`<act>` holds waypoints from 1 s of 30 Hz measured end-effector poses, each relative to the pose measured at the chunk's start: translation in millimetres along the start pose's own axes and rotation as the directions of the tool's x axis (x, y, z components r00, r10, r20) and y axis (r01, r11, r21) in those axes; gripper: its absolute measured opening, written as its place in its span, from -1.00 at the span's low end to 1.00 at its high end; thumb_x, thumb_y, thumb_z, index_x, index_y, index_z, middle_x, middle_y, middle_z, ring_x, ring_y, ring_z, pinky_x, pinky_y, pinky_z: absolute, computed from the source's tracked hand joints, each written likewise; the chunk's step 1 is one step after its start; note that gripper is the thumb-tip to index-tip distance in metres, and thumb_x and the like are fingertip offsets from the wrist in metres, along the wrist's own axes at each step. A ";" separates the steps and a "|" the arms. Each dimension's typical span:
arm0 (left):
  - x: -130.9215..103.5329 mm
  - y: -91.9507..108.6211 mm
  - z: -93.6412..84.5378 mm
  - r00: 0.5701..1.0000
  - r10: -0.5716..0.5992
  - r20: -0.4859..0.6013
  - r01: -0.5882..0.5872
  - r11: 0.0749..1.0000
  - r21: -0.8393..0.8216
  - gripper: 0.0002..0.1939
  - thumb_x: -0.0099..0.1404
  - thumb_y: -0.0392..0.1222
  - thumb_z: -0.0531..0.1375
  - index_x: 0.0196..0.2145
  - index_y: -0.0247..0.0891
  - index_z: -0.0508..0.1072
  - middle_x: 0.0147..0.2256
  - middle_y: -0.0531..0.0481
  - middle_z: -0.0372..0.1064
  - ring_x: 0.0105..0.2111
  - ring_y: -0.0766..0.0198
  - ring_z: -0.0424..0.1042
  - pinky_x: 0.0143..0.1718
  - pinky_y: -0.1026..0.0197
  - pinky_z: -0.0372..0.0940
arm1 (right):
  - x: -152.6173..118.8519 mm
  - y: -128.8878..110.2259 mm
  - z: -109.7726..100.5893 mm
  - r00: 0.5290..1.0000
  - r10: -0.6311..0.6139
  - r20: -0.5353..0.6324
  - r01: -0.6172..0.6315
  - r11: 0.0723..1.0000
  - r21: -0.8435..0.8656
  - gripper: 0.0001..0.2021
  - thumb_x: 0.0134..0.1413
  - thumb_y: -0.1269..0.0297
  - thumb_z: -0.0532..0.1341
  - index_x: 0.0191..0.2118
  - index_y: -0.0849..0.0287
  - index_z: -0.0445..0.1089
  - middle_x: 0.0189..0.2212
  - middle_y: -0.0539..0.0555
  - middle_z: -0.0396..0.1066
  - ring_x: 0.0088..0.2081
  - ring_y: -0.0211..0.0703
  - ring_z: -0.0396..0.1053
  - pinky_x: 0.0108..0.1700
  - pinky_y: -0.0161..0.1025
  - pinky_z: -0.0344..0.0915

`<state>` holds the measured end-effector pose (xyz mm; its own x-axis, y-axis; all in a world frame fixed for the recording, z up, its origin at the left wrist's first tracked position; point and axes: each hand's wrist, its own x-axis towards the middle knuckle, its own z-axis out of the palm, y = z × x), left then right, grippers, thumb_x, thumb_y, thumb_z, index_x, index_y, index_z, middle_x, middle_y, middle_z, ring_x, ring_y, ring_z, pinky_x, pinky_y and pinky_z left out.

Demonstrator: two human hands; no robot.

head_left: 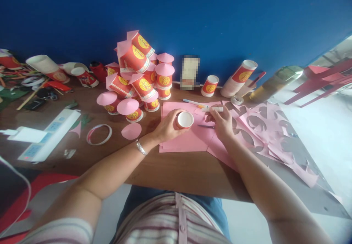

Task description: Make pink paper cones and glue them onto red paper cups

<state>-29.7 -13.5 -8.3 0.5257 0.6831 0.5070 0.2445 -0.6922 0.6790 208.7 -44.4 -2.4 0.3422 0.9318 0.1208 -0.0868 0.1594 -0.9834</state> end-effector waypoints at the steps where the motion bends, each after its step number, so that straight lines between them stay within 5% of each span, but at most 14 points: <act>1: 0.4 0.8 -0.8 0.999 0.039 -0.020 -0.039 0.999 0.026 -0.40 0.22 -0.14 0.39 0.14 -0.20 0.26 0.06 -0.22 0.44 0.08 -0.01 0.47 0.12 -0.07 0.40 | 0.2 0.6 -0.2 1.000 0.005 0.001 -0.005 1.000 -0.002 -0.61 -0.01 -0.04 0.44 -0.27 0.08 0.32 -0.50 -0.09 0.50 -0.59 -0.30 0.39 -0.48 -0.28 0.41; 6: 2.2 3.9 -4.0 0.973 0.225 -0.056 -0.217 0.968 0.126 -0.40 0.26 -0.25 0.32 0.20 -0.18 0.22 0.09 -0.24 0.40 0.12 -0.03 0.42 0.15 -0.16 0.37 | -0.7 2.5 -0.9 1.000 0.002 0.017 -0.001 0.999 -0.037 -0.62 0.03 -0.03 0.42 -0.25 0.09 0.30 -0.48 -0.08 0.51 -0.58 -0.29 0.40 -0.47 -0.28 0.42; 11: 1.3 5.5 -4.4 0.969 0.246 -0.022 -0.243 0.965 0.102 -0.42 0.26 -0.27 0.30 0.20 -0.19 0.24 0.07 -0.24 0.38 0.12 -0.05 0.40 0.14 -0.19 0.38 | -1.7 2.4 -0.4 0.999 -0.030 0.045 0.032 0.999 -0.044 -0.66 0.06 0.02 0.41 -0.26 0.09 0.30 -0.53 -0.12 0.46 -0.58 -0.30 0.38 -0.47 -0.28 0.40; 20: -1.1 4.5 -5.2 0.974 -0.045 0.224 0.091 0.976 -0.198 -0.22 0.14 -0.24 0.34 0.27 -0.24 0.15 0.19 -0.29 0.30 0.20 -0.10 0.37 0.23 -0.13 0.33 | -4.7 -2.8 4.0 0.993 -0.058 0.102 0.063 0.997 -0.042 -0.70 0.06 0.06 0.42 -0.33 0.11 0.34 -0.58 -0.12 0.41 -0.57 -0.30 0.33 -0.43 -0.24 0.40; 24: -0.5 2.5 -4.1 0.947 -0.040 0.318 0.136 0.948 -0.286 -0.20 0.14 -0.27 0.31 0.30 -0.23 0.14 0.23 -0.29 0.28 0.26 -0.11 0.32 0.28 -0.15 0.26 | -6.2 -3.3 3.8 0.991 -0.056 0.118 0.061 0.998 -0.032 -0.68 0.11 -0.02 0.39 -0.31 0.11 0.37 -0.59 -0.12 0.37 -0.58 -0.30 0.31 -0.44 -0.25 0.38; 30: 0.7 1.4 2.9 0.944 -0.137 0.301 0.203 0.959 -0.198 -0.17 0.03 0.05 0.48 0.18 -0.21 0.28 0.12 -0.26 0.38 0.14 -0.12 0.40 0.20 -0.16 0.31 | -14.7 -13.1 10.2 0.984 -0.131 0.122 0.140 0.987 -0.077 -0.64 0.15 -0.11 0.34 -0.29 0.08 0.32 -0.55 -0.11 0.38 -0.57 -0.28 0.33 -0.46 -0.25 0.38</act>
<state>-26.6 -14.6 -8.5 0.7078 0.6696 0.2253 0.1799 -0.4792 0.8591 195.3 -56.9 10.2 0.2337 0.9359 0.2638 0.0340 0.2633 -0.9641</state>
